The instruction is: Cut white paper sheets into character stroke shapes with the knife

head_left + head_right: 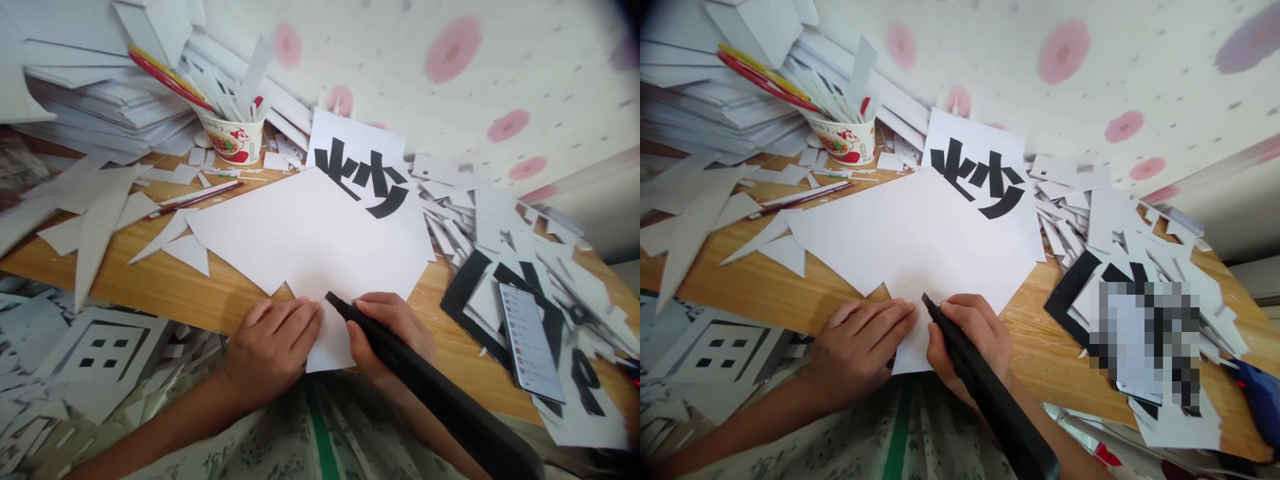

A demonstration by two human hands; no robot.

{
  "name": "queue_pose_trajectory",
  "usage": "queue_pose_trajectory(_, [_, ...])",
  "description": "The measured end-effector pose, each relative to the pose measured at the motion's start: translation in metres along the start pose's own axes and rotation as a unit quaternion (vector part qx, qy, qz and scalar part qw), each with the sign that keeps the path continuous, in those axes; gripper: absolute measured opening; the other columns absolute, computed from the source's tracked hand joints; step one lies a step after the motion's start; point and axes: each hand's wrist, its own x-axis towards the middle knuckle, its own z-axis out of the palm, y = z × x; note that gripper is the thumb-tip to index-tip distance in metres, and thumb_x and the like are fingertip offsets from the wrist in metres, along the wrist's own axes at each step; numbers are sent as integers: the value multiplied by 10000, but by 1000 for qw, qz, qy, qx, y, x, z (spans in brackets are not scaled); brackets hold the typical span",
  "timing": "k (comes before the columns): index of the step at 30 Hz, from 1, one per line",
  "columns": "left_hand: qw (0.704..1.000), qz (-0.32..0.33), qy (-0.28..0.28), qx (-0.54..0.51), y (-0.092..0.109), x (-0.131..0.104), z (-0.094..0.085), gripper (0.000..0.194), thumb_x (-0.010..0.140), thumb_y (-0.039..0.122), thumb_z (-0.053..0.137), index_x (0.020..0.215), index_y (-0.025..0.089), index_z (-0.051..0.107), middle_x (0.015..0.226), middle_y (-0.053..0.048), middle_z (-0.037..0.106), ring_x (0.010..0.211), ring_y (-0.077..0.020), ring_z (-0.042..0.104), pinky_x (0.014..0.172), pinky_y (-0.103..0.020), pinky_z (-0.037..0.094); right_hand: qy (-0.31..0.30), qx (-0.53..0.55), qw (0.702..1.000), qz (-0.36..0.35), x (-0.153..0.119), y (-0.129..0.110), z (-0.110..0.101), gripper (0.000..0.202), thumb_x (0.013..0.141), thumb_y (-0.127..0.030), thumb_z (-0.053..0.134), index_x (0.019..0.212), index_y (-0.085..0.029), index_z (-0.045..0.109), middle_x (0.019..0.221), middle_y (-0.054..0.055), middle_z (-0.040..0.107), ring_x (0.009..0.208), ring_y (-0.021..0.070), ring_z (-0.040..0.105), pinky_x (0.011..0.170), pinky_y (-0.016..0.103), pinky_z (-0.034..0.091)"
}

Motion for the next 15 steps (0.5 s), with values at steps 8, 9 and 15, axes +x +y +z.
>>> queue_pose_trajectory(8, [1000, 6, 7, -1, -1, -1, 1, 353, 838, 37, 433, 1081, 106, 679, 1085, -63, 741, 984, -232, 670, 780, -412, 414, -23, 8, 1000, -2, -1, 1, 1, 241, 776, -113, 658, 988, -220, 615, 923, 40, 663, 771, 149, 680, 650, 256, 590])
queue_pose_trajectory(9, [1000, 6, 7, -2, -2, -1, 1, 350, 841, 36, 431, 1079, 104, 680, 1083, -65, 741, 986, -234, 670, 779, -413, 414, -20, 6, 1000, -3, -2, 1, 1, 243, 775, -110, 658, 987, -221, 616, 922, 40, 663, 771, 150, 679, 648, 256, 591])
queue_pose_trajectory(15, [1000, 10, 7, -6, -2, -1, 0, 330, 880, 61, 414, 1074, 93, 678, 1075, -73, 741, 986, -237, 669, 771, -411, 418, -26, -9, 999, -23, -2, 3, 0, 260, 770, -121, 670, 1003, -221, 611, 930, 45, 662, 772, 154, 674, 657, 260, 596])
